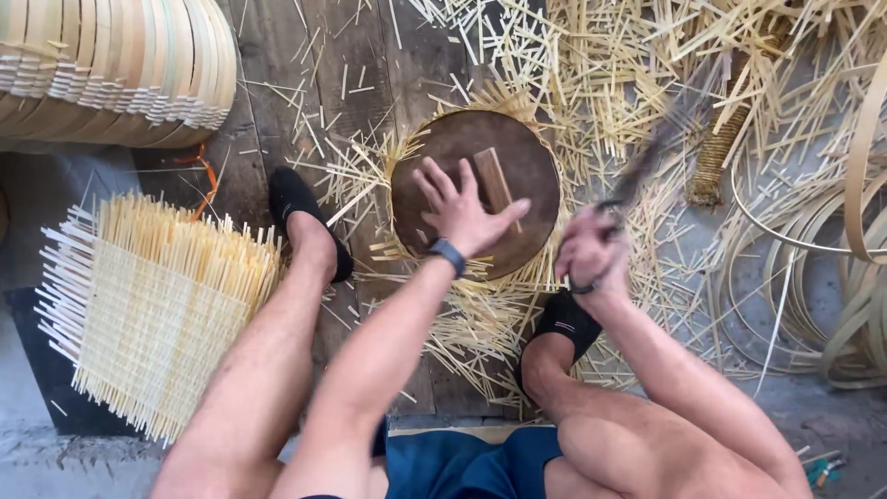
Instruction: Weaving a circular bamboo mat and trimming the excess edges with scissors.
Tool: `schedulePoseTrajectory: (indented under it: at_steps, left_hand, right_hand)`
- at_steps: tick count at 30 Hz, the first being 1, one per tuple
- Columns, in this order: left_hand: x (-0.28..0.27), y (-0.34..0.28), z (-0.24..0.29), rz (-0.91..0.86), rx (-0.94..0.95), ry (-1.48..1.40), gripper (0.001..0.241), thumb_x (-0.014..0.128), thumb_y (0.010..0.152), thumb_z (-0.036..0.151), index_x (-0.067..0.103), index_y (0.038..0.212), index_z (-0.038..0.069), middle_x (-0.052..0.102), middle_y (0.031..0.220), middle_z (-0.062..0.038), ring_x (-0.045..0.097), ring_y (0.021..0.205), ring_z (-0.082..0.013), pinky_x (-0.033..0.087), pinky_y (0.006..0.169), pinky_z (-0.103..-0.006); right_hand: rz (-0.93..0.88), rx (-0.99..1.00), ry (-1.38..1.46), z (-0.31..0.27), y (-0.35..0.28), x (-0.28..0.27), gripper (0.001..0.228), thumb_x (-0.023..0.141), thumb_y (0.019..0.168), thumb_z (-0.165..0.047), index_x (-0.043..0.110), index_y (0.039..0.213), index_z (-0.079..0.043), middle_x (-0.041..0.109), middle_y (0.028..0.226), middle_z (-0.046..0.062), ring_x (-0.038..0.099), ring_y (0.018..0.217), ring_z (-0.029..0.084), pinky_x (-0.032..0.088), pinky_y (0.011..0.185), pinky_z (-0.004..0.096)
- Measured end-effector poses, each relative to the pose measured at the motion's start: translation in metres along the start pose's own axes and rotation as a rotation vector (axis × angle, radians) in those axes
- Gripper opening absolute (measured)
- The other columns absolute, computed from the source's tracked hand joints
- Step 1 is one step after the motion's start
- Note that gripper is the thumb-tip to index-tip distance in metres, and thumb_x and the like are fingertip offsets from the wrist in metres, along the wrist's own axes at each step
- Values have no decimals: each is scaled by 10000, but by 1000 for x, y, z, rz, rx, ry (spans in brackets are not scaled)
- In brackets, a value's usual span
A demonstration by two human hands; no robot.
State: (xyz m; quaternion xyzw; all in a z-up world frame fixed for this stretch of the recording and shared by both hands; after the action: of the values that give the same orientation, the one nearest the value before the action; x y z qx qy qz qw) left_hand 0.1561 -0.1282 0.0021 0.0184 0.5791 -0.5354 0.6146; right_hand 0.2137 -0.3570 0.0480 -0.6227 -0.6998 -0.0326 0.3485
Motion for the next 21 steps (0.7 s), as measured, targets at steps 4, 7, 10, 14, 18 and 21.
schedulePoseTrajectory:
  at_steps: [4, 7, 10, 14, 18, 21]
  left_hand:
    - [-9, -4, 12, 275, -33, 23, 1266, 795, 608, 723, 217, 1609, 209, 3, 1681, -248, -129, 1522, -516, 213, 1048, -845]
    - [-2, -5, 14, 230, 126, 182, 1263, 813, 606, 649, 220, 1627, 199, 204, 1684, -106, -123, 1518, -511, 212, 1057, -845]
    - [5, -11, 18, 172, 386, 296, 1250, 832, 581, 607, 244, 1619, 235, 347, 1646, -4, -114, 1523, -476, 173, 1092, -838]
    - [13, -10, 20, 172, 508, 264, 1238, 860, 546, 577, 290, 1600, 268, 386, 1633, 15, -96, 1546, -446, 146, 1132, -808]
    - [9, -15, 20, 119, 474, 240, 1250, 877, 510, 558, 302, 1580, 262, 386, 1617, 11, -105, 1526, -445, 134, 1118, -812]
    - [8, -15, 22, 117, 458, 224, 1216, 875, 521, 533, 310, 1571, 292, 396, 1620, 26, -94, 1525, -418, 153, 1096, -819]
  right_hand:
    - [5, 606, -433, 64, -23, -11, 220, 644, 947, -247, 565, 854, -64, 489, 597, -12, 462, 413, 102, 387, 358, 274]
    - [12, 554, -640, 34, -24, -5, 319, 658, 972, -291, 574, 808, -30, 502, 560, 5, 470, 388, 117, 390, 362, 283]
    - [-51, 301, -778, 9, -7, 20, 398, 626, 1010, -345, 616, 804, -5, 523, 553, 22, 501, 398, 119, 400, 372, 275]
    - [-114, 442, -1034, 31, 24, 33, 442, 565, 985, -382, 641, 765, -6, 525, 551, 22, 548, 384, 123, 429, 369, 287]
    - [-121, 744, -988, 37, 16, 5, 444, 667, 966, -410, 614, 780, -10, 506, 574, 19, 438, 386, 137, 353, 368, 317]
    - [-171, 566, -1106, 6, 10, -18, 491, 640, 970, -447, 602, 791, 9, 494, 567, 19, 482, 454, 154, 398, 428, 329]
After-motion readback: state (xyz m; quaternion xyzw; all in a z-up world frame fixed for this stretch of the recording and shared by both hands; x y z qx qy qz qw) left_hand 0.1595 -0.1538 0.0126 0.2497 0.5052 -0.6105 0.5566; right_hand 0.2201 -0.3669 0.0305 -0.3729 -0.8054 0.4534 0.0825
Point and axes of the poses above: each hand's wrist, its own y-axis towards the middle knuckle, its own x-axis out of the palm, z = x × y, the point moved 10 cm from there along y, towards the middle knuckle
